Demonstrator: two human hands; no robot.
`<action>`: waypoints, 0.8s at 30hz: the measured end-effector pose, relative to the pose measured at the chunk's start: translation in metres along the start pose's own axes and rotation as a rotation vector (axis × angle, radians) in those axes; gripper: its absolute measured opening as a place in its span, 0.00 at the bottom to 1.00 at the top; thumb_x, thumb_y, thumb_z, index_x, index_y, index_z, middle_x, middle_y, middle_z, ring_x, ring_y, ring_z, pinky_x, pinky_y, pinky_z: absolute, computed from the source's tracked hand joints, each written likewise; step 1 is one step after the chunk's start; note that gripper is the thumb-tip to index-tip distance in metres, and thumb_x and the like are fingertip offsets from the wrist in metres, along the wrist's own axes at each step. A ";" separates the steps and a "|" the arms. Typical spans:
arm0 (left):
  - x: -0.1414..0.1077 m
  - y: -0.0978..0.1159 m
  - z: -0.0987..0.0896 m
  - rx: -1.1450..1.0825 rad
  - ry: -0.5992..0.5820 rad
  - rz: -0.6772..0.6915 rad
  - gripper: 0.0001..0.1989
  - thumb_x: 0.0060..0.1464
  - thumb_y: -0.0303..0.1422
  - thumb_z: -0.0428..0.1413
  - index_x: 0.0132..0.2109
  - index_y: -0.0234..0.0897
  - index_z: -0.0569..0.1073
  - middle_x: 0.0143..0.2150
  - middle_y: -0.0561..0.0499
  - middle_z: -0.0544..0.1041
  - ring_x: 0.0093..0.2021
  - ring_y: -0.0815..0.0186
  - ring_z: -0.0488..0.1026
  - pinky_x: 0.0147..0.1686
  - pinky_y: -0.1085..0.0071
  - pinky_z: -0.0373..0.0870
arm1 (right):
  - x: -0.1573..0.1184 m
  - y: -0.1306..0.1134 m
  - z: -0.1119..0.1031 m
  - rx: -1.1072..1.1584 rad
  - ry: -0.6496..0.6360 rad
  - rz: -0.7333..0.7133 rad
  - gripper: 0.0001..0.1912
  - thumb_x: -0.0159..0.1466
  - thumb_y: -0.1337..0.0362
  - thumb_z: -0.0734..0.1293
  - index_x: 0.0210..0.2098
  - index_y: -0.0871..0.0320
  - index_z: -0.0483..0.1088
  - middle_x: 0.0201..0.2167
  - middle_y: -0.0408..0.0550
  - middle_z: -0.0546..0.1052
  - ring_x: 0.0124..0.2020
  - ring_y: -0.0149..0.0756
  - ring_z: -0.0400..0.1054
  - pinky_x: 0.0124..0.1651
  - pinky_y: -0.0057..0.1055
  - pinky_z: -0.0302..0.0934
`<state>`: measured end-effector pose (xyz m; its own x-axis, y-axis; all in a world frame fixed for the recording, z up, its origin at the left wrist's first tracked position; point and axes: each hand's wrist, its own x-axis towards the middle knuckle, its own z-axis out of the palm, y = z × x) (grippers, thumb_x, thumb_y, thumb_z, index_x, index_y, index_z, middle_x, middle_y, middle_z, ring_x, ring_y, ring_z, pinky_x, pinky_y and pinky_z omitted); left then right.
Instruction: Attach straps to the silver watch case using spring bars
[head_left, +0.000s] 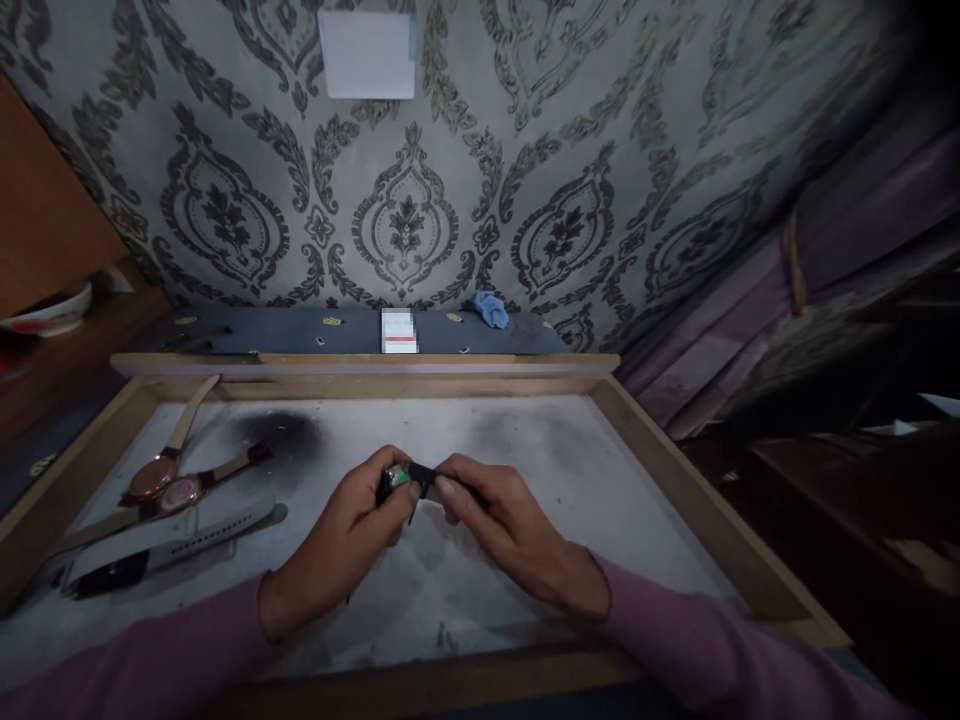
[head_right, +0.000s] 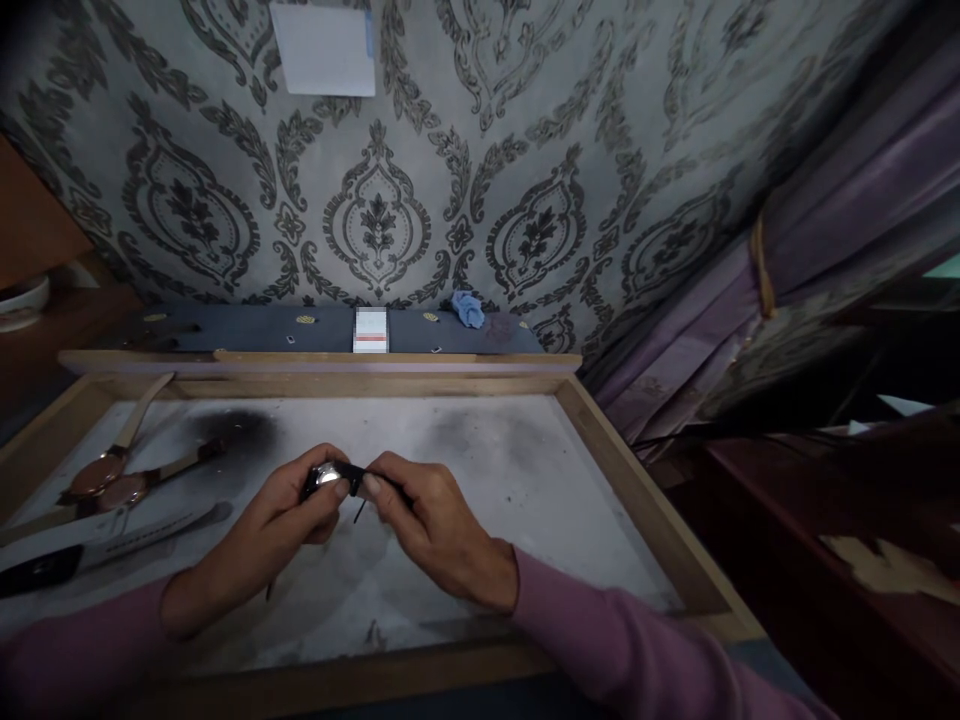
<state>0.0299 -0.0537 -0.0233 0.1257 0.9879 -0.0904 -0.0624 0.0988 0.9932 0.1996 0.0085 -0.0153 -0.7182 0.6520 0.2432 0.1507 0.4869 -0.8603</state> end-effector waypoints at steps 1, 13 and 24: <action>0.000 0.000 0.000 0.003 0.004 0.002 0.07 0.61 0.35 0.49 0.36 0.37 0.62 0.22 0.62 0.54 0.21 0.74 0.50 0.21 0.76 0.49 | -0.001 0.001 0.000 -0.046 0.008 -0.019 0.13 0.69 0.62 0.56 0.31 0.59 0.65 0.21 0.40 0.63 0.22 0.26 0.57 0.26 0.25 0.53; 0.002 -0.003 -0.003 0.041 0.001 0.001 0.08 0.62 0.36 0.49 0.37 0.36 0.64 0.22 0.61 0.58 0.22 0.74 0.54 0.21 0.76 0.50 | -0.004 0.011 0.004 -0.219 0.067 -0.133 0.10 0.69 0.68 0.55 0.34 0.60 0.65 0.21 0.39 0.61 0.20 0.25 0.55 0.24 0.25 0.50; 0.002 -0.002 -0.001 -0.025 0.000 -0.013 0.09 0.61 0.38 0.50 0.37 0.37 0.63 0.22 0.62 0.54 0.21 0.74 0.51 0.20 0.75 0.48 | -0.003 0.010 0.003 -0.290 0.072 -0.152 0.11 0.69 0.69 0.55 0.32 0.59 0.65 0.20 0.39 0.62 0.20 0.26 0.55 0.24 0.26 0.51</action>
<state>0.0293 -0.0514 -0.0254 0.1264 0.9866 -0.1030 -0.0855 0.1143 0.9898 0.2016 0.0094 -0.0257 -0.6987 0.5938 0.3991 0.2402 0.7201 -0.6509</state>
